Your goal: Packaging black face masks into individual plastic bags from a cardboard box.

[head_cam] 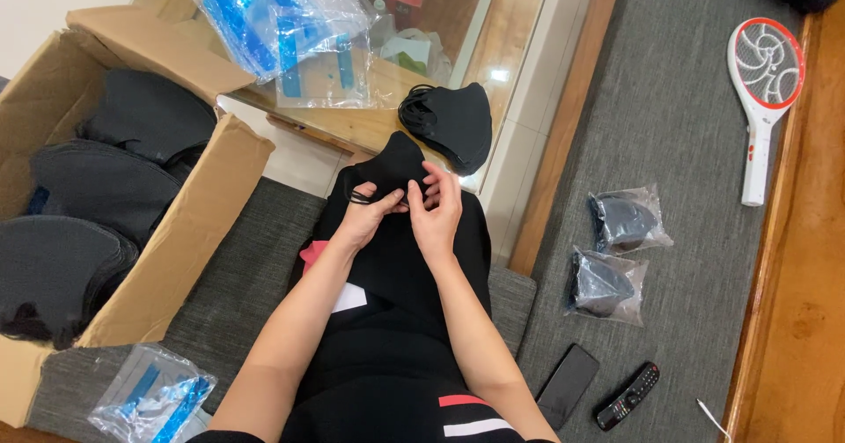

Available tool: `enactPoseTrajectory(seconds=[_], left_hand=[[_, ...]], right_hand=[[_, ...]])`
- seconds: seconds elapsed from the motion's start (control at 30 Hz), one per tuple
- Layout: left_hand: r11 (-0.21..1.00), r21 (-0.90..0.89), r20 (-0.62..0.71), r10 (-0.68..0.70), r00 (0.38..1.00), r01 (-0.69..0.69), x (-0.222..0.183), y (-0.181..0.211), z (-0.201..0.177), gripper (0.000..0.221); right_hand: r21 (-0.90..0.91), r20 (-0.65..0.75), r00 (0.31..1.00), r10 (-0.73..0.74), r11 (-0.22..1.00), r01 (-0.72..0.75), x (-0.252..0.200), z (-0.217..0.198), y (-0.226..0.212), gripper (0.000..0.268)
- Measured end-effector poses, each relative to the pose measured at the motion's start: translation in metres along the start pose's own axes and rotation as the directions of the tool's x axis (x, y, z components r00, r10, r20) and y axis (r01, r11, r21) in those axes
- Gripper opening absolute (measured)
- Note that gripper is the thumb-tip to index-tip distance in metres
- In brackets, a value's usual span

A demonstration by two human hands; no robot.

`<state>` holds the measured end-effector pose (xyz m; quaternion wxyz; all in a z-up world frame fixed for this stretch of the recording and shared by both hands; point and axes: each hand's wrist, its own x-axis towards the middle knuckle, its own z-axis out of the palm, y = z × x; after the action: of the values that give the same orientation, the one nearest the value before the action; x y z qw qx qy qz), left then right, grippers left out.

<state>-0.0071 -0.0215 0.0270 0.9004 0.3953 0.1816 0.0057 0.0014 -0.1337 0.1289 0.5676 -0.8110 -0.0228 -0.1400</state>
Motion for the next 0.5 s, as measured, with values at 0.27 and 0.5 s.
enactPoseTrajectory(seconds=[0.27, 0.5], left_hand=[[1.0, 0.028, 0.023, -0.004, 1.0, 0.003, -0.003, 0.005, 0.002, 0.009], [0.999, 0.033, 0.013, -0.004, 1.0, 0.003, 0.001, 0.002, -0.002, 0.009]], right_hand=[[-0.04, -0.006, 0.995, -0.095, 0.995, 0.095, 0.002, -0.003, 0.0, 0.039], [-0.102, -0.022, 0.976, -0.215, 0.972, 0.211, 0.001, -0.007, -0.021, 0.027]])
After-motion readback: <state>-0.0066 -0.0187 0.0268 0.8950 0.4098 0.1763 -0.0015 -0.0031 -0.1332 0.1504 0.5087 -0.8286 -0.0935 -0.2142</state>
